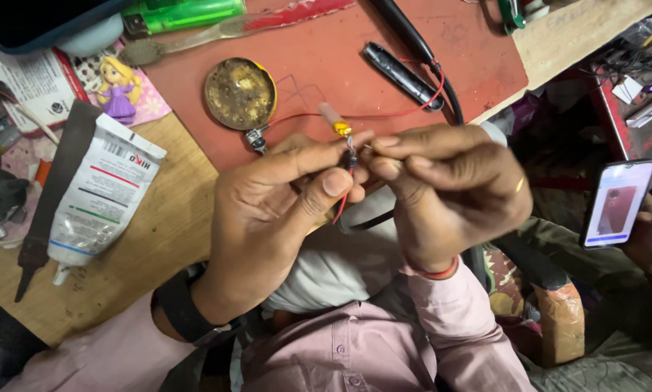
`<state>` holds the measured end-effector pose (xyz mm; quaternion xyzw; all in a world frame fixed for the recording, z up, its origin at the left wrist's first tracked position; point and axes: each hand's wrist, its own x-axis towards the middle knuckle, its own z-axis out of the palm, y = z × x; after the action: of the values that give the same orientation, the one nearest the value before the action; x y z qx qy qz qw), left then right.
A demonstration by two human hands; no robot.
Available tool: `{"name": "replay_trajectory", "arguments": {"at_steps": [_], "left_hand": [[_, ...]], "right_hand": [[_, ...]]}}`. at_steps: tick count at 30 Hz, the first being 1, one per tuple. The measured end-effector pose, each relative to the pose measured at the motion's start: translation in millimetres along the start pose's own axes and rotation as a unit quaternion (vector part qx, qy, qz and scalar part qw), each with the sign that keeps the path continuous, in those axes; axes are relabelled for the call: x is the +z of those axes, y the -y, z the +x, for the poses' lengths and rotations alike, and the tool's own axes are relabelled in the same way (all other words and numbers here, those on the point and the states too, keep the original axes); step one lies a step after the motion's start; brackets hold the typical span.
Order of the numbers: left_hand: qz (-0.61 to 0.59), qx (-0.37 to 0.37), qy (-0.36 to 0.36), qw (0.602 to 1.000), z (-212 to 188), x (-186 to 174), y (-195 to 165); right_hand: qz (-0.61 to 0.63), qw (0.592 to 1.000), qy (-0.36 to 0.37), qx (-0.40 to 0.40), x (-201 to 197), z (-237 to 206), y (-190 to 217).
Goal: The person solders a connector onto a black cable at a cluttered electronics repair workbench. They strip and position the wire end, apply the soldering iron to the joint, then hold and manipulate a small fuse-like component with tweezers and a screwdriver while attaching it to the cable leads.
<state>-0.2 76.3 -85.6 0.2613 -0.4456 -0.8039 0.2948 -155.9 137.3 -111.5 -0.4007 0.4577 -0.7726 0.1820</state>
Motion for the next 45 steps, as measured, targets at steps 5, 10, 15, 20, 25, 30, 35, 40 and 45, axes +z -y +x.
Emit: {"name": "replay_trajectory", "arguments": {"at_steps": [5,10,15,20,25,30,35,40,45], "left_hand": [[-0.001,0.0,-0.002,1.0,0,-2,3],[-0.016,-0.001,-0.003,1.0,-2,-2,3],[-0.003,0.014,0.002,1.0,-1,-2,4],[-0.005,0.024,0.003,1.0,-3,-4,7],[0.004,0.021,0.0,1.0,-3,-3,9],[-0.006,0.026,-0.005,1.0,-2,-3,8],[-0.005,0.036,0.008,0.999,-4,-3,9],[-0.008,0.037,0.011,0.999,-4,-4,8],[-0.01,0.026,0.01,1.0,-3,-4,6]], "right_hand": [[0.005,0.998,0.016,0.052,-14,-13,7],[-0.045,0.998,0.049,0.013,-20,-15,6],[-0.061,0.996,0.064,0.013,-11,-3,13],[-0.121,0.986,0.11,0.014,-11,7,25],[-0.164,0.976,0.131,0.059,-11,14,38],[-0.207,0.951,0.214,-0.085,-12,26,31],[-0.295,0.922,0.173,-0.182,-3,9,28],[-0.241,0.934,0.201,-0.174,-9,8,18],[-0.044,0.994,0.097,-0.03,-16,-1,-2]]}}
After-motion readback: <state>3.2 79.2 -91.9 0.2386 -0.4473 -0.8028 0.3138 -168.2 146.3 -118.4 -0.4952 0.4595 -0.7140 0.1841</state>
